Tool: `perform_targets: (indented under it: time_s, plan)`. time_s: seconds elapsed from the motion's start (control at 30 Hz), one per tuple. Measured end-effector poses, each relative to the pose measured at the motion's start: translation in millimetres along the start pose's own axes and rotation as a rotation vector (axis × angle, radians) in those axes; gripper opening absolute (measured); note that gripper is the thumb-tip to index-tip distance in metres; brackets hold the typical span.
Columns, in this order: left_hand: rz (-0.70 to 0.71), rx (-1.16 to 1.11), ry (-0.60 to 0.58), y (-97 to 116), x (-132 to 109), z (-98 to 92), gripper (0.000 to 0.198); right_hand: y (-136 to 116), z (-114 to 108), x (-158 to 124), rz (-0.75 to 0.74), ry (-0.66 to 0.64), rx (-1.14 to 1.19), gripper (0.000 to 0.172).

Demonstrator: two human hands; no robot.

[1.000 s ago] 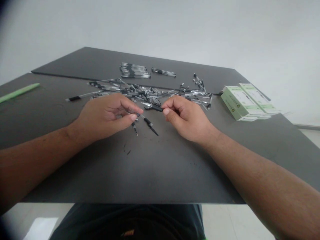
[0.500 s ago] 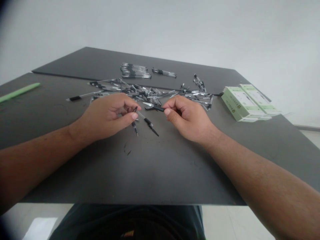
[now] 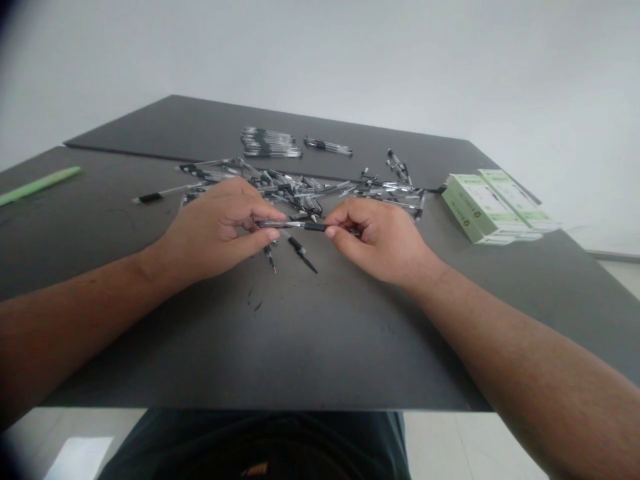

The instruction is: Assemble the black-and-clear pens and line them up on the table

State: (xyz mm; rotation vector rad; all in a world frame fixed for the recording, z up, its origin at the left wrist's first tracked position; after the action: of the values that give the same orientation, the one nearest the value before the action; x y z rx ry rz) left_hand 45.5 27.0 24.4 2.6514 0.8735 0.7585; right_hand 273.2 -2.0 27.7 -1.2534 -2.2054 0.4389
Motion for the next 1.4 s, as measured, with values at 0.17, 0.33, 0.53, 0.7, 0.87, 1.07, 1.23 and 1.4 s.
perform_targets:
  time_s: [0.17,0.33,0.53,0.7,0.87,1.07,1.23,1.4]
  plan:
    - [0.006,-0.007,-0.037,0,1,4.5,0.022,1,3,0,-0.013,-0.029,-0.024,0.011]
    - [0.041,-0.024,-0.078,0,2,9.5,0.023,-3,7,2,-0.058,-0.063,-0.071,0.011]
    - [0.029,0.012,-0.172,3,1,14.6,0.033,-12,13,2,-0.117,-0.086,-0.065,0.011]
    - [0.012,0.024,-0.211,7,-1,16.0,0.042,-8,15,0,-0.04,-0.072,-0.033,0.015]
    - [-0.093,-0.057,-0.15,-1,-2,12.9,0.043,-1,12,-2,0.026,-0.046,-0.028,0.012]
    - [-0.194,-0.078,-0.106,-8,-1,8.5,0.027,-5,8,-2,-0.047,-0.022,-0.027,0.014]
    - [-0.177,-0.055,-0.105,-8,-2,5.6,0.023,-7,7,-3,-0.049,-0.018,-0.02,0.012]
    - [-0.099,-0.077,-0.174,-1,-1,8.9,0.031,-10,6,-3,-0.057,-0.003,-0.017,0.01]
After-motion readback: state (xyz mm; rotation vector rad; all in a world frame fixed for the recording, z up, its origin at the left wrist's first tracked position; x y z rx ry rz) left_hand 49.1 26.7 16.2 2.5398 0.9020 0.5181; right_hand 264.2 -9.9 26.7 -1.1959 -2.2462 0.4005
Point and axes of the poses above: each hand's wrist, its own x-axis towards the middle knuckle, its own z-axis out of the palm, y = z × x, the point moved 8 cm from there along x, towards the middle knuckle, and after that the axes turned 9 degrees about -y, right-handed, at the moved point
